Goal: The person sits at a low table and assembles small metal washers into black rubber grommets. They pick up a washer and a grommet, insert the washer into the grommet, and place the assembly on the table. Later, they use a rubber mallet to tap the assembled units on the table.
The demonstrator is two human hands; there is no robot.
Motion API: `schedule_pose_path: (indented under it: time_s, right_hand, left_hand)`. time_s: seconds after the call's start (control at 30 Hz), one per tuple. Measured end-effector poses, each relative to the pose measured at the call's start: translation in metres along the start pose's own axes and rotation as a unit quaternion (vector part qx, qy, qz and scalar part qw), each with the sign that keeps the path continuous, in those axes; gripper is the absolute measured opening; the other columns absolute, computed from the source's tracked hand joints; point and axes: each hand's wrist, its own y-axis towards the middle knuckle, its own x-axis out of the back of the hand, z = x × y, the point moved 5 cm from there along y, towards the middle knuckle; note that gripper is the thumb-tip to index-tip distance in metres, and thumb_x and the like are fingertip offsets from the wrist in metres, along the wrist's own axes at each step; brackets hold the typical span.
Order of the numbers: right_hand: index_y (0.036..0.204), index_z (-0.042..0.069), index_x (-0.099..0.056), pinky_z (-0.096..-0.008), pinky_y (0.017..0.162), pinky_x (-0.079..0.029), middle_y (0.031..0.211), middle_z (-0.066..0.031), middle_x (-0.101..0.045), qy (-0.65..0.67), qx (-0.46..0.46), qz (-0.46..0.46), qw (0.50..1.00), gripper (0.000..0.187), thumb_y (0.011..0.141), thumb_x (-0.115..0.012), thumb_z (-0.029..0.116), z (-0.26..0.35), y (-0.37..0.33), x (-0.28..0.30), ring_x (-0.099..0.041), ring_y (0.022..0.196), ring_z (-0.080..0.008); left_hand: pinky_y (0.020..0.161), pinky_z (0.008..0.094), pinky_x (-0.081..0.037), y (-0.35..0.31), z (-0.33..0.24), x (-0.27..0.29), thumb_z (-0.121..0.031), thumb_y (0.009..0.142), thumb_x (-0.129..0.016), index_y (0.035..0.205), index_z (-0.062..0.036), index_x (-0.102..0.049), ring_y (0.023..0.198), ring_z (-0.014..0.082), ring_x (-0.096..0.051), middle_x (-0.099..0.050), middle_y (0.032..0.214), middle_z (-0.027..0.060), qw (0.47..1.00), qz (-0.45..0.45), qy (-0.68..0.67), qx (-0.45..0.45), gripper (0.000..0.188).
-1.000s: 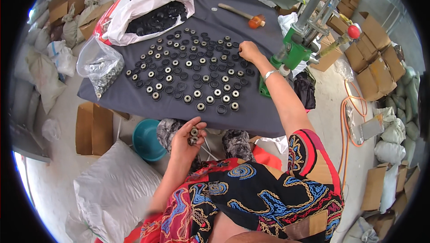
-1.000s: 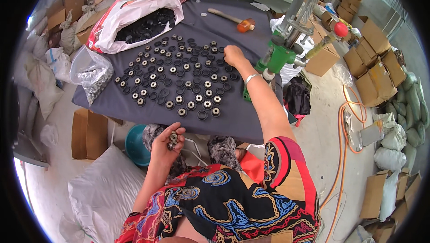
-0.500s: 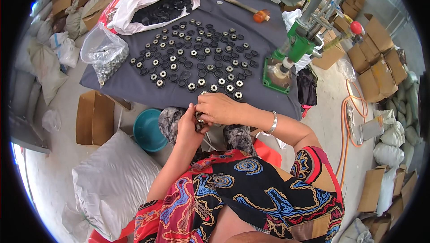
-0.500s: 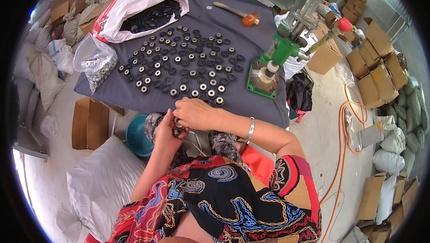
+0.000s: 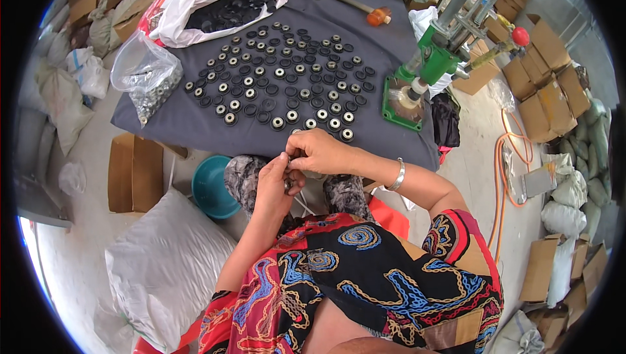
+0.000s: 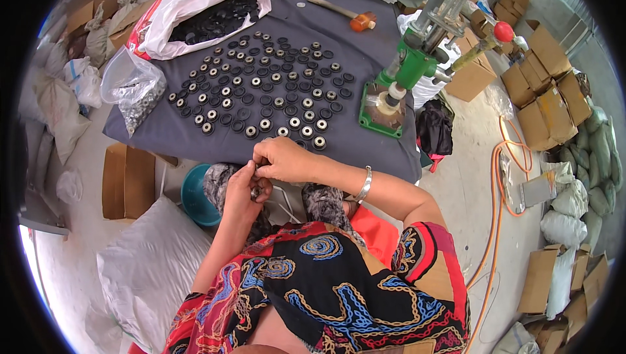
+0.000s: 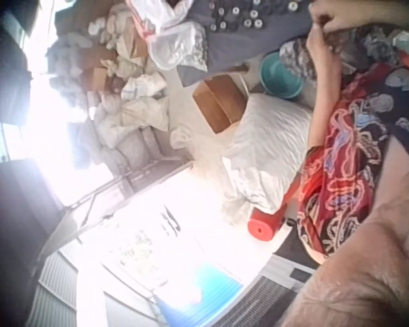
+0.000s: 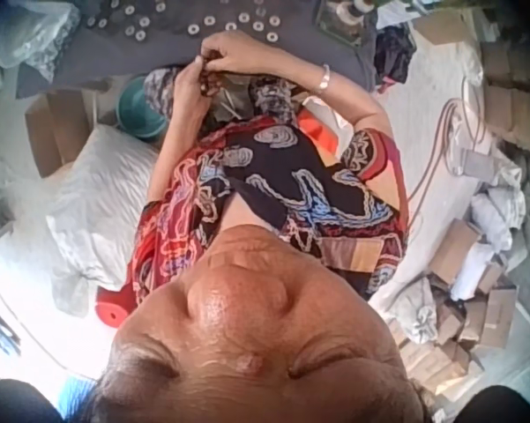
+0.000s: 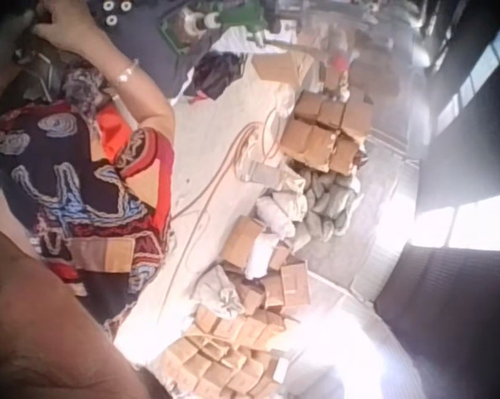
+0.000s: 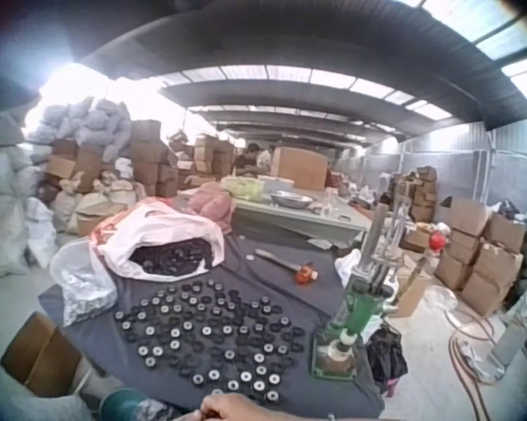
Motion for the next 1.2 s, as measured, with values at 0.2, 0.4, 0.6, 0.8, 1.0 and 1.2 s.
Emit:
schedule_pose_path:
  time_s: [0.2,0.4,0.6,0.8,1.0,1.2]
  right_hand:
    - [0.09,0.003,-0.058,-0.039,0.067,-0.05,0.083,-0.0107,-0.057,-0.151,0.072,-0.131,0.977,0.022,0.079,-0.065,0.02,0.009,-0.004,-0.002,-0.061,0.077,-0.0293]
    - [0.089,0.002,-0.058,-0.0349,0.07,-0.048,0.086,-0.0093,-0.053,-0.293,0.143,-0.179,0.928,0.032,0.067,-0.069,0.022,0.02,-0.009,-0.012,-0.056,0.084,-0.0248]
    - [0.097,-0.003,-0.059,-0.0359,0.071,-0.048,0.086,-0.0095,-0.055,-0.383,0.192,-0.196,0.882,0.045,0.061,-0.071,0.023,0.022,-0.01,-0.015,-0.057,0.08,-0.0238]
    - [0.102,-0.001,-0.059,-0.0361,0.073,-0.048,0.086,-0.0085,-0.058,-0.253,0.186,-0.155,0.937,0.045,0.065,-0.07,0.022,0.02,-0.008,0.0,-0.06,0.083,-0.0249]
    - [0.105,0.002,-0.062,-0.0368,0.069,-0.05,0.083,-0.011,-0.062,-0.022,0.082,-0.125,0.989,0.028,0.081,-0.065,0.015,0.006,0.005,0.016,-0.063,0.079,-0.0273]
    - [0.098,0.0,-0.062,-0.0359,0.064,-0.05,0.084,-0.0142,-0.064,0.091,-0.019,-0.127,0.988,0.02,0.086,-0.063,0.016,-0.007,0.005,0.021,-0.065,0.072,-0.0285]
  left_hand:
    - [0.039,0.0215,-0.029,0.006,-0.01,0.0,-0.027,0.099,-0.05,0.092,-0.0047,-0.057,0.053,0.0122,-0.056,-0.059,0.068,0.0031,0.996,-0.076,0.004,-0.05,0.025]
    - [0.041,0.0209,-0.032,0.011,-0.006,-0.001,-0.028,0.099,-0.048,0.09,-0.0112,-0.058,0.058,0.0076,-0.054,-0.059,0.07,-0.0004,0.993,-0.085,-0.043,-0.076,0.022]
    - [0.041,0.0211,-0.034,0.016,-0.008,-0.002,-0.028,0.099,-0.048,0.093,-0.0113,-0.06,0.061,0.007,-0.053,-0.057,0.073,-0.0018,0.991,-0.108,-0.012,-0.082,0.022]
    - [0.041,0.021,-0.034,0.016,-0.011,-0.009,-0.026,0.099,-0.048,0.091,-0.0092,-0.058,0.058,0.0074,-0.054,-0.057,0.07,-0.0008,0.992,-0.094,0.01,-0.088,0.022]
    - [0.041,0.0194,-0.03,0.021,-0.016,-0.005,-0.023,0.099,-0.048,0.092,-0.0058,-0.057,0.053,0.0101,-0.056,-0.06,0.07,0.0039,0.992,-0.04,0.02,-0.122,0.02]
    - [0.042,0.0198,-0.03,0.018,-0.019,-0.008,-0.018,0.098,-0.049,0.095,-0.0035,-0.059,0.054,0.0112,-0.056,-0.063,0.077,0.0081,0.994,0.025,0.027,-0.101,0.018]
